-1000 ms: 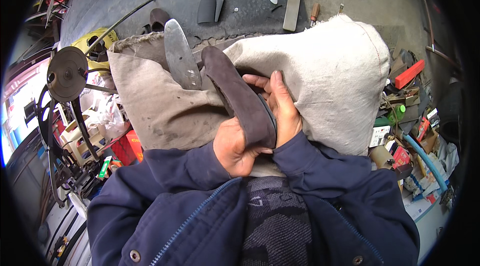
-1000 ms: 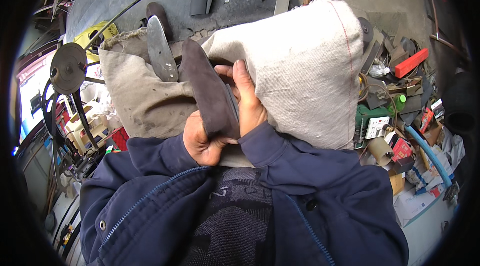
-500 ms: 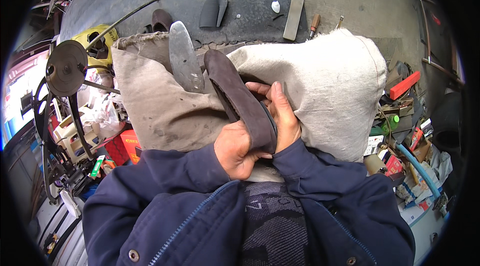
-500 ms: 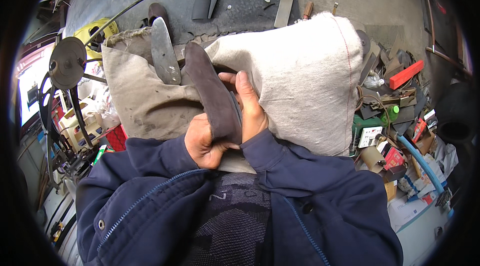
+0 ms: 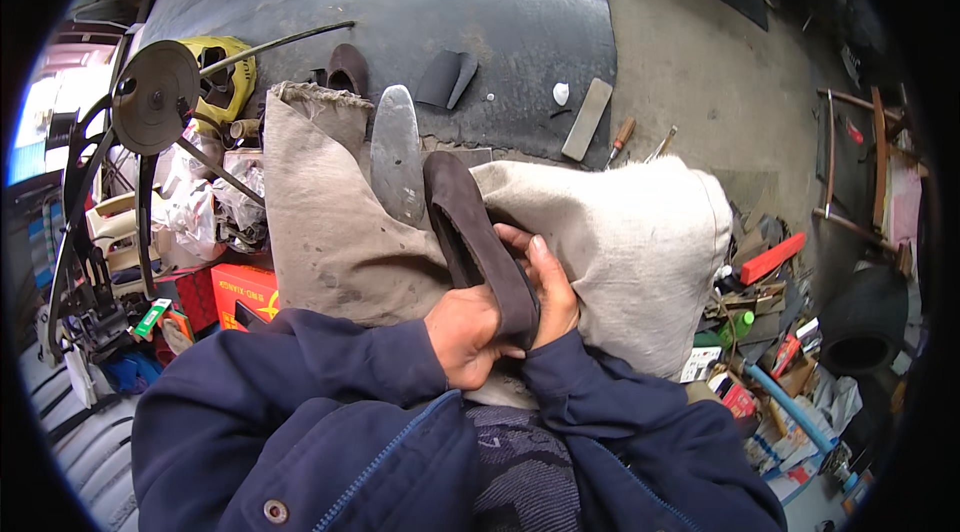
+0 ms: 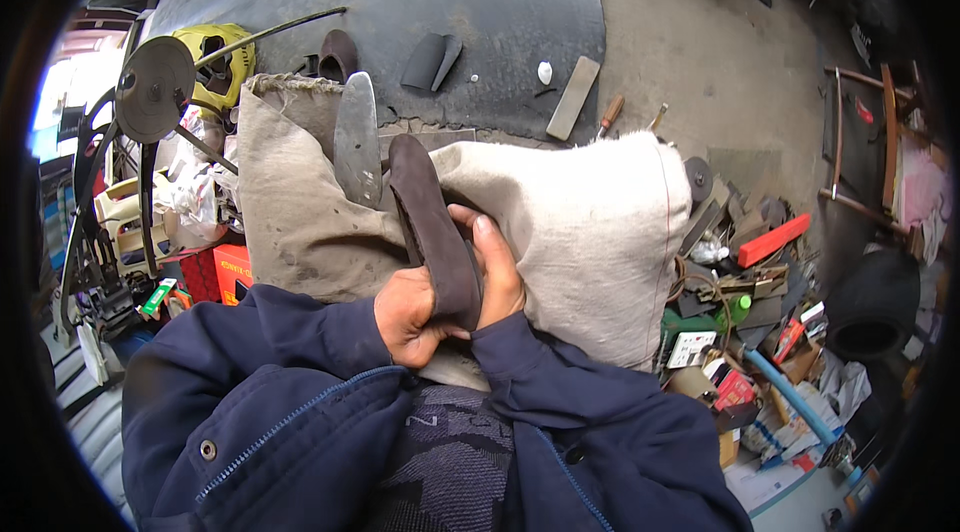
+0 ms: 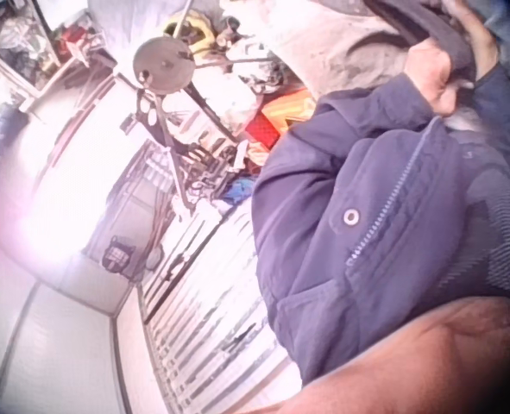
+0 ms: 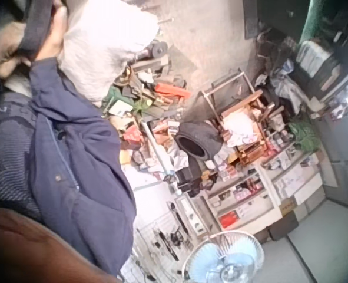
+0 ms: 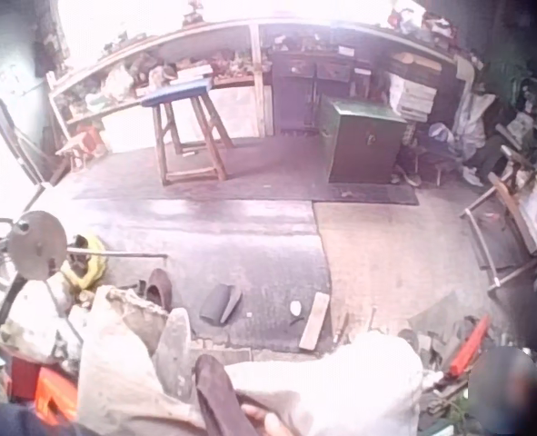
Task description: The person scrapes the edge of a shoe sole with a metal file, then applies glue from a small bottle to the sole edge and presses the sole to the shoe upper. The person handles a single shoe throughout the clip.
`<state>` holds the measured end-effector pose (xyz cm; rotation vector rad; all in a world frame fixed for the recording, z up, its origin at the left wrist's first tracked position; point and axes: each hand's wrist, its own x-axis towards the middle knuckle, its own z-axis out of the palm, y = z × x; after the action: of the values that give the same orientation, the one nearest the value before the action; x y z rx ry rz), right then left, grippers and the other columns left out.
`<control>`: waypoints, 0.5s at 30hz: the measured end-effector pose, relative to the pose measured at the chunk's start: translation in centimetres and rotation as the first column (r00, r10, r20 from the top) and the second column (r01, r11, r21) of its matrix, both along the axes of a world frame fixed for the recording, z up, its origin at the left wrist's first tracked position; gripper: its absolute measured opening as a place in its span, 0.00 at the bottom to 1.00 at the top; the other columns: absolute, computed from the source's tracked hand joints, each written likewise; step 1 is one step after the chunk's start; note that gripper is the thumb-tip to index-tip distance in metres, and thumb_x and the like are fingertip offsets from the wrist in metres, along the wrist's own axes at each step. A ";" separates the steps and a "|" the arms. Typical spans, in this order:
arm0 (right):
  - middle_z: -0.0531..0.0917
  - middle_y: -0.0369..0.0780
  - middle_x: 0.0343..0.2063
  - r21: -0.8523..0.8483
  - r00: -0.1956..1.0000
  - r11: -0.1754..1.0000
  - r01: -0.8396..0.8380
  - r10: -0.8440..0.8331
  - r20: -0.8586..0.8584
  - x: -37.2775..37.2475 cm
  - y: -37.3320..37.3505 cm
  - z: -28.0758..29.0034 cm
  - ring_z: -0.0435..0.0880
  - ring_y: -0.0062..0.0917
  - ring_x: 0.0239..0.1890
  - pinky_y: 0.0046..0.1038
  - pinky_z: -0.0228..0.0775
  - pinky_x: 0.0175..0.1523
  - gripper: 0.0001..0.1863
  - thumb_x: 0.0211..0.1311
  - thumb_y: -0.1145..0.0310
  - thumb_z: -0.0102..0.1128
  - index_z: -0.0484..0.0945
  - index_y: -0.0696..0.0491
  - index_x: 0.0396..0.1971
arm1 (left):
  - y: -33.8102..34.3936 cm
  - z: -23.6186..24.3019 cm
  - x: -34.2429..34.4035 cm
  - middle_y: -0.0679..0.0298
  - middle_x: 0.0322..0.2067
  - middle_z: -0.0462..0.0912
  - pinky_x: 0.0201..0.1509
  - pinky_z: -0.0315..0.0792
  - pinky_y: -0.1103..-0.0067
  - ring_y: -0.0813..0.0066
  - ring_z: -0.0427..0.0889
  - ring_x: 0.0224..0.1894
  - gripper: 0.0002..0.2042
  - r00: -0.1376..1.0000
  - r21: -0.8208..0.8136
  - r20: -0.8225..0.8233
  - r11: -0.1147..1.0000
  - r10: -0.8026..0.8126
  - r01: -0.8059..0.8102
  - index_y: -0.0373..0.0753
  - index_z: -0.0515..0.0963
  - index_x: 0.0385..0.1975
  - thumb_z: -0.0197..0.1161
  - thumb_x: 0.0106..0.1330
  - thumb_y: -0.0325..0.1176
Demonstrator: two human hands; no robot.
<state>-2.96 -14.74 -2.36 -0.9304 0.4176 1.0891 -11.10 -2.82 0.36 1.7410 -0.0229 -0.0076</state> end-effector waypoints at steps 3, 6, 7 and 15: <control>0.85 0.43 0.45 -0.015 1.000 1.000 -0.011 0.011 0.011 -0.1 0.1 -0.1 0.83 0.24 0.45 0.25 0.73 0.54 0.29 0.76 0.49 0.43 0.73 0.60 0.59 | 0.1 -0.1 -0.3 0.51 0.40 0.82 0.47 0.76 0.64 0.45 0.81 0.44 0.16 1.000 0.016 0.005 1.000 -0.013 0.013 0.37 0.81 0.41 0.67 0.51 0.19; 0.84 0.43 0.46 -0.053 0.997 0.998 -0.020 0.024 0.079 -0.1 0.4 0.1 0.82 0.24 0.46 0.25 0.72 0.55 0.30 0.76 0.49 0.42 0.74 0.60 0.59 | -0.1 -0.3 -0.4 0.50 0.42 0.82 0.49 0.76 0.63 0.44 0.80 0.45 0.17 1.000 -0.005 -0.017 1.000 0.017 -0.017 0.36 0.80 0.42 0.67 0.50 0.19; 0.84 0.43 0.47 -0.062 0.994 0.997 -0.035 0.042 0.103 0.0 0.5 0.2 0.82 0.24 0.46 0.25 0.72 0.55 0.30 0.76 0.49 0.41 0.74 0.60 0.59 | 0.0 -0.4 -0.5 0.50 0.42 0.82 0.49 0.76 0.63 0.43 0.80 0.46 0.17 0.999 0.002 -0.033 1.000 0.013 -0.013 0.36 0.80 0.42 0.67 0.50 0.19; 0.83 0.45 0.50 -0.026 0.998 0.999 -0.045 0.046 0.033 0.1 0.2 0.2 0.81 0.26 0.50 0.26 0.72 0.58 0.29 0.76 0.51 0.40 0.72 0.61 0.61 | 0.0 -0.9 -0.9 0.50 0.45 0.80 0.52 0.74 0.63 0.43 0.78 0.50 0.18 1.000 0.025 0.007 0.999 -0.026 0.026 0.36 0.78 0.44 0.68 0.50 0.21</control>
<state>-2.88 -14.50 -2.18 -0.9830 0.3848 1.1105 -12.01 -2.79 -0.55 1.7658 -0.0514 -0.0203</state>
